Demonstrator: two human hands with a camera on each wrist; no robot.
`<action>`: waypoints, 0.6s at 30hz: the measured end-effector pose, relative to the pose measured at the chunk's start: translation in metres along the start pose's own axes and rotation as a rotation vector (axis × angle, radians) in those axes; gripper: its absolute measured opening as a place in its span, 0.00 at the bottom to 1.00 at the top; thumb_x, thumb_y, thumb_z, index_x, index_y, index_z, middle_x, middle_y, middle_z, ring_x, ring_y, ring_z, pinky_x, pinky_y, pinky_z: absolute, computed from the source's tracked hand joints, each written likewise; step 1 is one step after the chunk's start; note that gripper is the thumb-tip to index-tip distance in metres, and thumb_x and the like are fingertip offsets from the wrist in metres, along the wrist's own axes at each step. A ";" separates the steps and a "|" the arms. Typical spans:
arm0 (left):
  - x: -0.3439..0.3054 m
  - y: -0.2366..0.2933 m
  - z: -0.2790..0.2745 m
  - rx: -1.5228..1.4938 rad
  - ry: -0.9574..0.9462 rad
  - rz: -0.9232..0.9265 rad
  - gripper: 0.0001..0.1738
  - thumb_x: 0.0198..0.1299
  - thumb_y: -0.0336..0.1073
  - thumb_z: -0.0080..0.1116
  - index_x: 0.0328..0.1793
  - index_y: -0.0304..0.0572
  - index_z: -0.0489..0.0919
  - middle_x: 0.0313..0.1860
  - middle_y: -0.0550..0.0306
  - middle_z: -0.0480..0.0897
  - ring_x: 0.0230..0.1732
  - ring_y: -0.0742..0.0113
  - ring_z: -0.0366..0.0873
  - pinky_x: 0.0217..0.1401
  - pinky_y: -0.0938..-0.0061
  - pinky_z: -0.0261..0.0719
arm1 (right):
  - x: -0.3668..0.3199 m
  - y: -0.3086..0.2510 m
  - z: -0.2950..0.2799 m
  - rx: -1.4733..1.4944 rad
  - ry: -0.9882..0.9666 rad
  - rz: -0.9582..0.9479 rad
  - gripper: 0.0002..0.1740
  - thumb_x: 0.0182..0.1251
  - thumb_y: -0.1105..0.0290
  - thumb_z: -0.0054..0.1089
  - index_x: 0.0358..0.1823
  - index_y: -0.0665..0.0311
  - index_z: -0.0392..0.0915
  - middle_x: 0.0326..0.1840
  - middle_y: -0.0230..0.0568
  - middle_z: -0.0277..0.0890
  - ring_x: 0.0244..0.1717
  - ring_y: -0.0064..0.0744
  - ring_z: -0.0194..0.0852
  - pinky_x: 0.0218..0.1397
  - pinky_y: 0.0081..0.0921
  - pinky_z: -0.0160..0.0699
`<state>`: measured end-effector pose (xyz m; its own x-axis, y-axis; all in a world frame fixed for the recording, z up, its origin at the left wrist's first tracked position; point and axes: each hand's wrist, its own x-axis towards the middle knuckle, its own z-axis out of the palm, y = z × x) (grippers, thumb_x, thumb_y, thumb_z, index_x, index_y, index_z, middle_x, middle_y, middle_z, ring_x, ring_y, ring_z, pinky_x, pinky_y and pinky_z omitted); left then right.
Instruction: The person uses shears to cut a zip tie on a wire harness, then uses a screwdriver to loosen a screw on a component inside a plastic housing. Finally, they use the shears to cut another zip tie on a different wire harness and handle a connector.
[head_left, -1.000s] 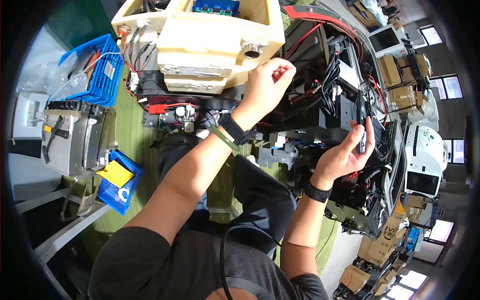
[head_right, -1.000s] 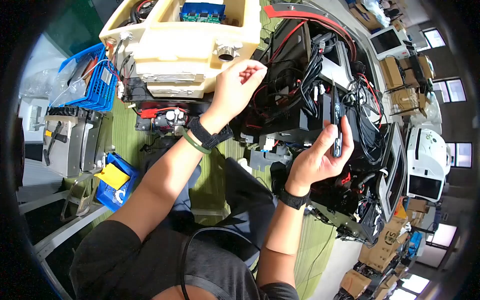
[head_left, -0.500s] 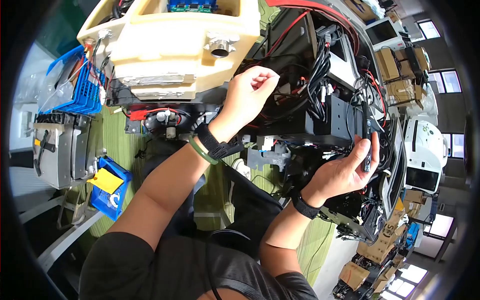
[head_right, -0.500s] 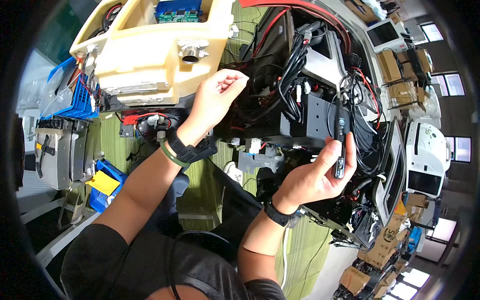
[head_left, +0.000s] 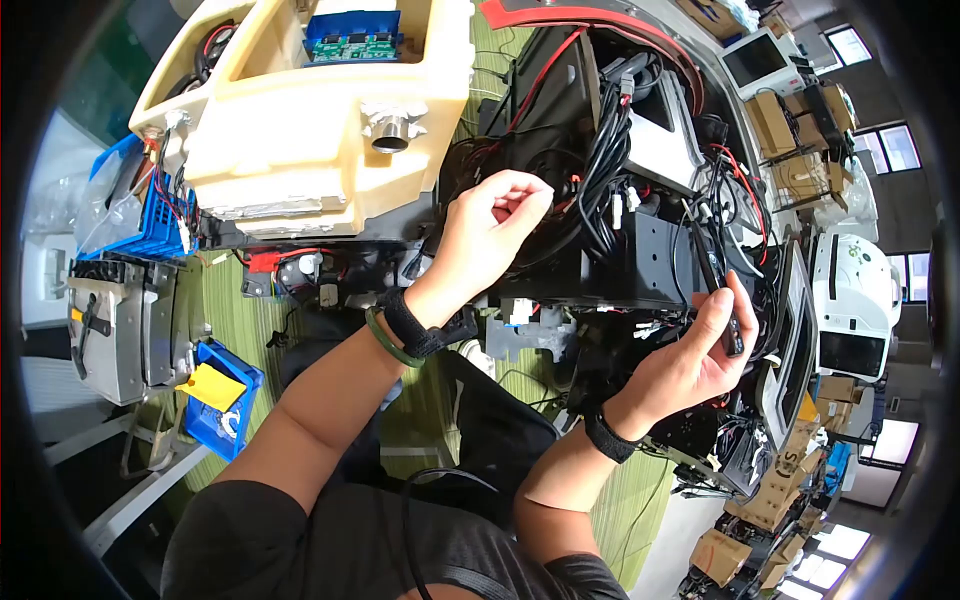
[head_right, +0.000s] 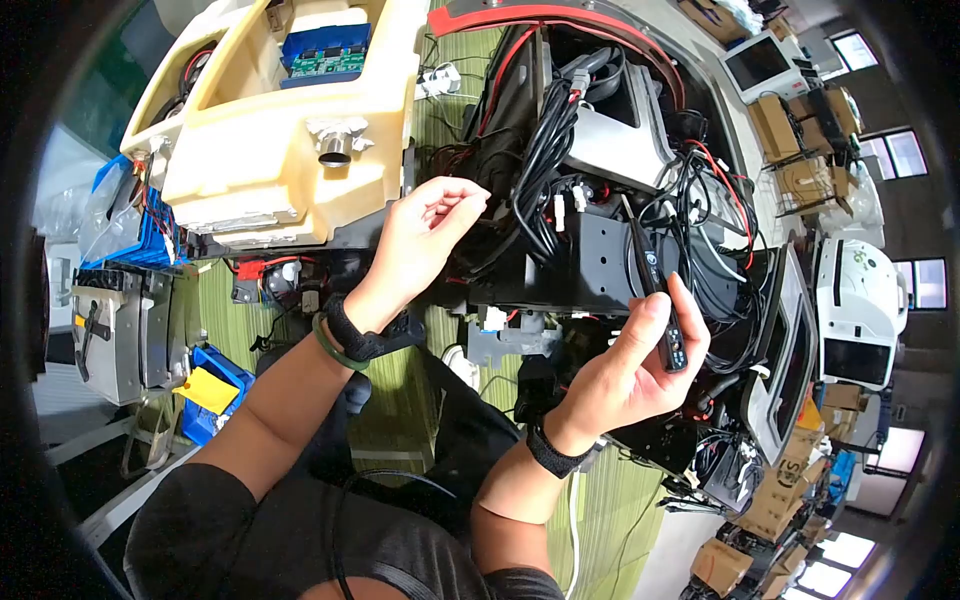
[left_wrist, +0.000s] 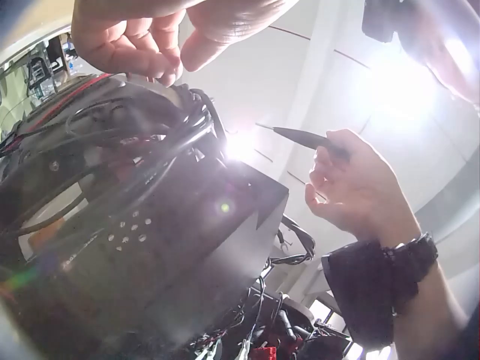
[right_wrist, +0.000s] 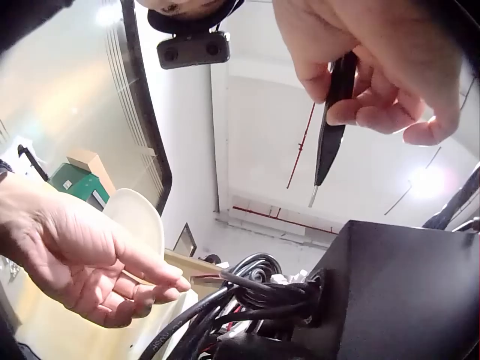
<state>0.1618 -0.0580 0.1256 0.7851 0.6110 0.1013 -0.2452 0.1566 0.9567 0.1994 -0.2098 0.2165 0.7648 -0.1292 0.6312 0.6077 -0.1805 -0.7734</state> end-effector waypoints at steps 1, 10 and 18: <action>0.000 0.000 0.003 -0.008 -0.006 0.004 0.07 0.63 0.31 0.57 0.45 0.37 0.78 0.35 0.68 0.77 0.36 0.83 0.71 0.43 0.86 0.70 | 0.002 0.000 -0.001 0.001 0.003 0.000 0.12 0.65 0.71 0.58 0.45 0.72 0.76 0.43 0.37 0.77 0.32 0.18 0.70 0.37 0.14 0.71; 0.004 0.003 0.024 0.065 -0.012 0.120 0.17 0.57 0.38 0.64 0.49 0.39 0.75 0.40 0.62 0.79 0.42 0.76 0.75 0.49 0.79 0.71 | 0.010 0.004 -0.006 0.002 -0.002 0.057 0.12 0.65 0.73 0.57 0.47 0.72 0.75 0.41 0.37 0.76 0.31 0.16 0.70 0.35 0.12 0.69; 0.045 0.064 0.029 0.509 0.151 0.476 0.12 0.56 0.33 0.62 0.46 0.40 0.78 0.38 0.58 0.77 0.40 0.72 0.74 0.47 0.77 0.71 | 0.022 0.000 -0.005 0.064 0.087 0.047 0.11 0.66 0.73 0.57 0.47 0.72 0.75 0.34 0.35 0.76 0.29 0.15 0.68 0.33 0.11 0.67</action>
<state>0.1978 -0.0429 0.1990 0.5627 0.6296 0.5358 -0.2171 -0.5128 0.8306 0.2153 -0.2174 0.2302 0.7730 -0.2207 0.5948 0.5862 -0.1101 -0.8027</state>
